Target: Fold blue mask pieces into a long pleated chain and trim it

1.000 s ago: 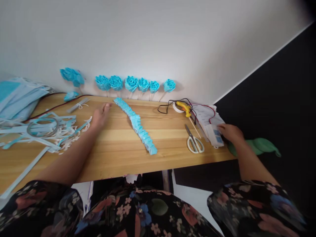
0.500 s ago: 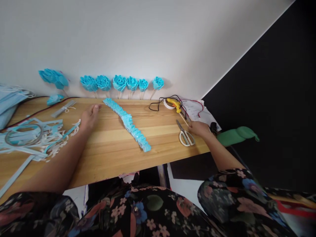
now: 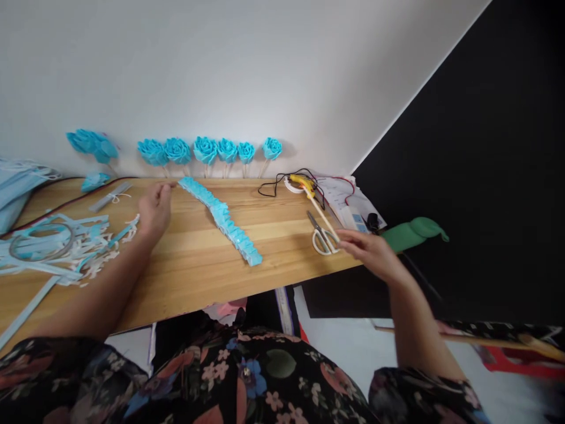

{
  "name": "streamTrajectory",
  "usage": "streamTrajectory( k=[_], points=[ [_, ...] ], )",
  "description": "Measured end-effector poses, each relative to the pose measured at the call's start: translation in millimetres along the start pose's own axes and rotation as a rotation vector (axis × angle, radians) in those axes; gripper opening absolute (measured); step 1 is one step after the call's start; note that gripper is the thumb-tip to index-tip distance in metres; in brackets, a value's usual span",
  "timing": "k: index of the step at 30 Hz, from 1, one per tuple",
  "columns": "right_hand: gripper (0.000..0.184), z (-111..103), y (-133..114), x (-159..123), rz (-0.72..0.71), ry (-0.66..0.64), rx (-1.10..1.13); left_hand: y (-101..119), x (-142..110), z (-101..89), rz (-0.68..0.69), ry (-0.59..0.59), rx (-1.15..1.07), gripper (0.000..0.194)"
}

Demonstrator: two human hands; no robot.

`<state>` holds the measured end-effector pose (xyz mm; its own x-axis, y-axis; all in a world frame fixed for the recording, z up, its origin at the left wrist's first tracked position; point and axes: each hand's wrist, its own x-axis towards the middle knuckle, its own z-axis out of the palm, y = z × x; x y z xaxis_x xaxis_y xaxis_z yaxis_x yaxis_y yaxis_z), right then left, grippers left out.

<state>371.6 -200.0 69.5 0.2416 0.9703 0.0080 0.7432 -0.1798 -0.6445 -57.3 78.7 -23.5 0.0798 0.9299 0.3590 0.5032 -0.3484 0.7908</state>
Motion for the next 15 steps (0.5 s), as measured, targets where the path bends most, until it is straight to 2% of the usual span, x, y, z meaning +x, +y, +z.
streamTrajectory(
  k=[1,2,5,7,10,15],
  points=[
    [0.045,18,-13,-2,-0.013,-0.02,0.134,19,-7,2.2,0.034,0.013,-0.024,0.045],
    [0.044,38,-28,-2,-0.035,-0.04,0.251,40,-17,5.0,0.081,-0.047,-0.061,0.045],
    [0.037,101,-72,7,-0.128,-0.146,0.499,98,-52,12.0,0.247,-0.501,-0.162,0.048],
    [0.033,136,-98,13,-0.194,-0.263,0.609,122,-76,10.8,0.325,-0.696,-0.229,0.046],
    [0.023,172,-122,13,-0.269,-0.419,0.617,131,-105,-2.6,0.274,-0.729,-0.302,0.043],
    [0.026,203,-128,-1,-0.259,-0.53,0.572,105,-135,-27.3,0.075,-0.687,-0.398,0.045]
  ],
)
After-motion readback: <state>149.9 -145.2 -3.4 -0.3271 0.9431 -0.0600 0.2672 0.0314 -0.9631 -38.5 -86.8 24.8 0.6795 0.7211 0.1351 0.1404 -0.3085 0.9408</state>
